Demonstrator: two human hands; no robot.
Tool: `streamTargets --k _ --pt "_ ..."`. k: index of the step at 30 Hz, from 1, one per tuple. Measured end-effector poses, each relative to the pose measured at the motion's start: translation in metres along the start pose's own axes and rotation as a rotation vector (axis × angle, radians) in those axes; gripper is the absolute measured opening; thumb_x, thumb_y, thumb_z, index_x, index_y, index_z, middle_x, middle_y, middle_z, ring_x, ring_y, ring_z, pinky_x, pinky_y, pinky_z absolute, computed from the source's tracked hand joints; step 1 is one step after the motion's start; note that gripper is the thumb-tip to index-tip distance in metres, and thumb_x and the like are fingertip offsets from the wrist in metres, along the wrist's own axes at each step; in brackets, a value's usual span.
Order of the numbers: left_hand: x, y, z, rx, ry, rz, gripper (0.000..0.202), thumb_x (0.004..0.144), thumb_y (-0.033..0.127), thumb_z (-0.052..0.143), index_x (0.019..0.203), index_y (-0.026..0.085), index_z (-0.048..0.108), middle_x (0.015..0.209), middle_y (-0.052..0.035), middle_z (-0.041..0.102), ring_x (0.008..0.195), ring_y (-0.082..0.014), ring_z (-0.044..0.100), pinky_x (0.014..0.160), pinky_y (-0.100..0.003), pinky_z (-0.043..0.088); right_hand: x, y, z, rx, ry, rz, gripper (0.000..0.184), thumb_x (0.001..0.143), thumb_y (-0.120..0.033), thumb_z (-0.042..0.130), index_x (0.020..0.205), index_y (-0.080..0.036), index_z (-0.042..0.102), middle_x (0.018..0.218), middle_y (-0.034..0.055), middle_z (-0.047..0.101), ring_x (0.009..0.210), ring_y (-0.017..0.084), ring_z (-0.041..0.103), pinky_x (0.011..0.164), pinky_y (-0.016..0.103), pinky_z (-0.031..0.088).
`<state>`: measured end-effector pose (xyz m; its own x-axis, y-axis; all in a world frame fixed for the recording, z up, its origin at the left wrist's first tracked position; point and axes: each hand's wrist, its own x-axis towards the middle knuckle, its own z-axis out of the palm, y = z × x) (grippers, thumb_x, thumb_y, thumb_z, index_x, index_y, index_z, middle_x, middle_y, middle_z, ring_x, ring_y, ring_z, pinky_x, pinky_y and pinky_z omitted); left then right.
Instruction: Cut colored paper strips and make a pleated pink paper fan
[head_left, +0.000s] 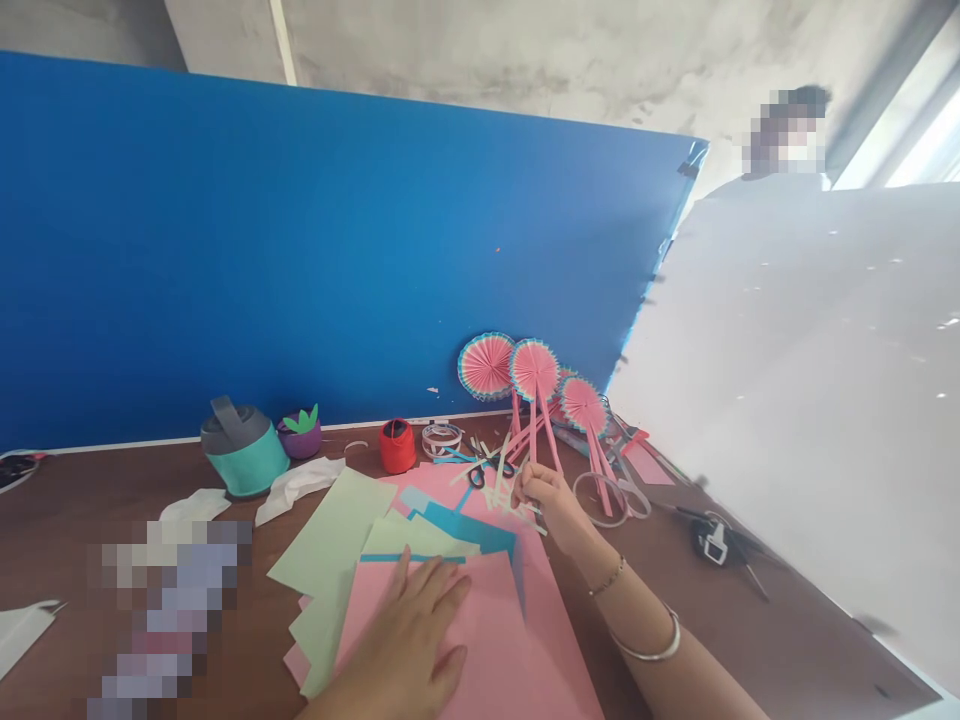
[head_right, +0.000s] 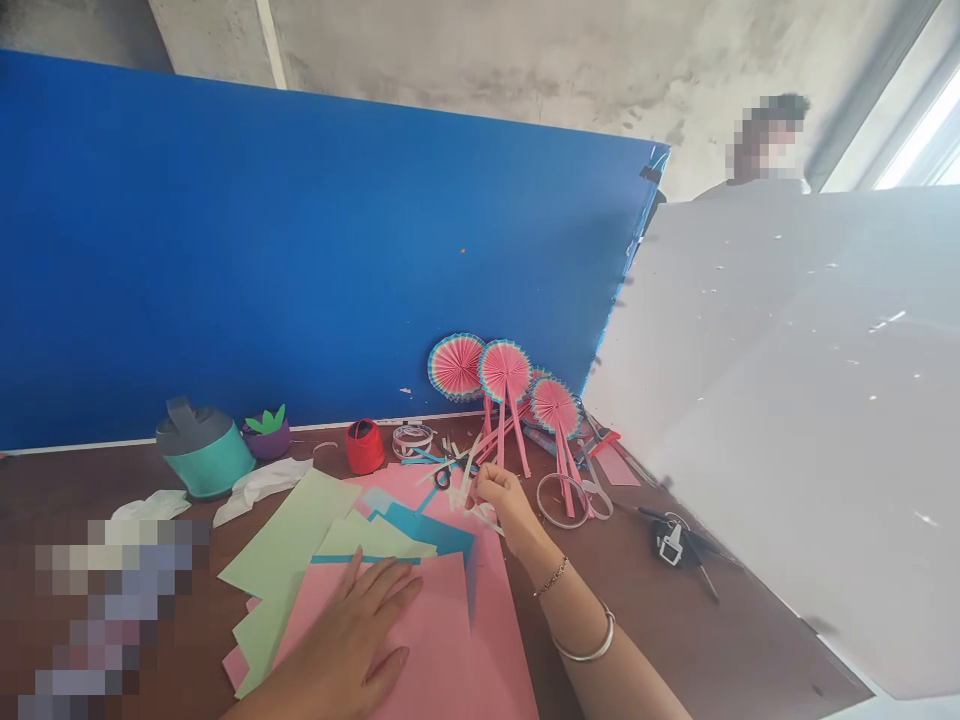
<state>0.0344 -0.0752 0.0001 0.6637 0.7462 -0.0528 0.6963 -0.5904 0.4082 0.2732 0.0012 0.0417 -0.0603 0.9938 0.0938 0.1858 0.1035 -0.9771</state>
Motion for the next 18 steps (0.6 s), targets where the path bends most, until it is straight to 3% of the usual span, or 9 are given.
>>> streamTargets --k 3,6,11,15,18 --pt "-0.003 0.000 0.000 0.036 0.030 0.043 0.053 0.090 0.042 0.037 0.141 0.031 0.027 0.146 -0.0030 0.036 0.135 -0.0277 0.026 0.111 -0.061 -0.003 -0.005 -0.004 0.006 0.024 -0.072 0.044 0.026 0.072 -0.032 0.048 0.051 -0.019 0.040 0.054 -0.0005 0.049 0.057 0.012 0.045 0.062 0.026 0.040" --pt "-0.004 0.003 -0.003 0.080 0.069 0.070 0.052 0.090 0.040 0.038 0.140 0.028 0.029 0.144 -0.0046 0.039 0.133 -0.0269 0.031 0.112 -0.059 0.006 -0.008 -0.003 0.009 0.041 -0.162 0.085 0.034 0.076 -0.040 0.051 0.051 -0.017 0.051 0.054 0.0009 0.053 0.057 0.011 0.047 0.057 0.024 0.037" --pt "0.005 0.012 -0.012 0.105 0.090 0.021 0.039 0.089 0.029 0.041 0.127 0.023 0.048 0.125 -0.0056 0.056 0.115 -0.0225 0.049 0.108 -0.047 0.028 -0.008 0.020 0.011 -0.041 -0.377 0.230 0.018 0.065 -0.032 0.067 0.064 -0.015 0.060 0.054 -0.0023 0.056 0.048 0.008 0.044 0.047 0.021 0.033" --pt "0.013 0.012 -0.012 0.142 0.135 0.007 0.035 0.089 0.018 0.037 0.119 0.022 0.054 0.115 -0.0061 0.061 0.105 -0.0205 0.054 0.105 -0.046 0.030 -0.009 0.033 0.019 -0.118 -0.384 0.215 0.020 0.062 -0.019 0.064 0.081 -0.015 0.065 0.055 -0.0046 0.055 0.049 0.008 0.046 0.050 0.021 0.035" --pt "0.011 0.008 -0.007 0.167 0.180 0.032 0.036 0.089 0.019 0.038 0.121 0.023 0.052 0.121 -0.0060 0.058 0.110 -0.0213 0.051 0.104 -0.047 0.030 -0.013 0.028 0.026 -0.263 -0.349 0.161 0.012 0.065 -0.016 0.057 0.071 -0.014 0.067 0.058 -0.0014 0.059 0.054 0.010 0.049 0.051 0.021 0.036"
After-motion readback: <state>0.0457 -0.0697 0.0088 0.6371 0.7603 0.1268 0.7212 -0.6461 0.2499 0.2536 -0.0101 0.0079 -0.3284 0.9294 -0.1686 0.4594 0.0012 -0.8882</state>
